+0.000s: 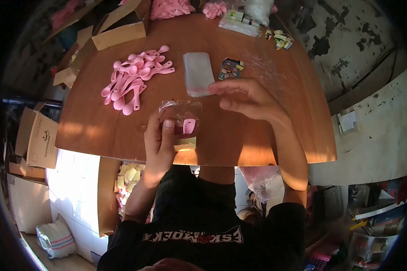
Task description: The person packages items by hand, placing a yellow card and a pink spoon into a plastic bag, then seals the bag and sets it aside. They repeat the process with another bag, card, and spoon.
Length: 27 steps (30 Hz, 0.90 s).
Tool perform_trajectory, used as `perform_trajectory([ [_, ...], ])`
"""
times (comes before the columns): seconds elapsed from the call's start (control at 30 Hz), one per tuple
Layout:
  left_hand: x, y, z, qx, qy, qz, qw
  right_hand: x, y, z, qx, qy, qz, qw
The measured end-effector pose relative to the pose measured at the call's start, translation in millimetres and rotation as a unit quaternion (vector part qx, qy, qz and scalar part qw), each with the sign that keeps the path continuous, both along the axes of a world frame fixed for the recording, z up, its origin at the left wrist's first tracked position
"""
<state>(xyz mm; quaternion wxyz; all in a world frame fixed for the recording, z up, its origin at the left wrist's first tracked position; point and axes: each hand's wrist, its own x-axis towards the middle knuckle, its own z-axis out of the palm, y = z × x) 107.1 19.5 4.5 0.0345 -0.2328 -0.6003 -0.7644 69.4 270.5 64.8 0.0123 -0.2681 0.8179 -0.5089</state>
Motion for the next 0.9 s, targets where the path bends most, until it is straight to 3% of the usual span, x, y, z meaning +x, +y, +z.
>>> perform_trajectory([
  [0.07, -3.8, 2.8, 1.1, -0.011, 0.016, -0.013, 1.000, 21.2, -51.0, 4.4, -0.047, 0.047, -0.013, 0.998],
  [0.23, -13.3, 1.9, -17.8, -0.006, -0.005, -0.083, 0.996, 21.1, -79.3, 6.7, -0.058, 0.061, -0.040, 0.996],
  [0.3, -19.6, 3.9, -18.3, 0.059, 0.154, -0.028, 0.986, 22.7, -78.0, 23.9, -0.085, 0.213, -0.100, 0.968],
  [0.33, -23.8, -5.3, -16.0, -0.003, 0.209, -0.013, 0.978, 22.7, -75.7, 34.7, -0.112, 0.311, -0.099, 0.938],
  [0.37, -28.3, -12.2, -15.2, -0.006, 0.210, -0.013, 0.978, 15.6, -73.9, 34.9, -0.115, 0.312, -0.099, 0.938],
  [0.43, -31.4, -18.1, -15.6, -0.113, 0.275, 0.087, 0.951, 1.6, -68.9, 33.1, 0.009, 0.349, -0.098, 0.932],
  [0.47, -32.8, -16.7, -16.7, -0.120, 0.269, 0.080, 0.952, -1.9, -70.4, 22.6, -0.004, 0.252, -0.083, 0.964],
  [0.57, -36.0, -8.8, -15.3, -0.169, 0.268, 0.088, 0.944, 3.3, -79.1, 11.3, -0.081, 0.213, -0.082, 0.970],
  [0.63, -35.2, -3.3, -13.8, -0.189, 0.242, 0.083, 0.948, 6.2, -77.8, 10.9, -0.041, 0.238, -0.081, 0.967],
  [0.73, -35.4, 4.1, -19.1, -0.102, 0.187, 0.034, 0.976, 18.0, -80.7, 14.9, -0.055, 0.157, -0.090, 0.982],
  [0.8, -26.9, 2.9, -15.2, -0.076, 0.056, -0.084, 0.992, 21.7, -79.1, 12.7, -0.098, 0.080, -0.092, 0.988],
  [0.9, -13.2, 7.6, -11.3, -0.055, 0.045, -0.074, 0.995, 32.3, -77.2, 9.3, -0.157, 0.010, -0.127, 0.979],
])
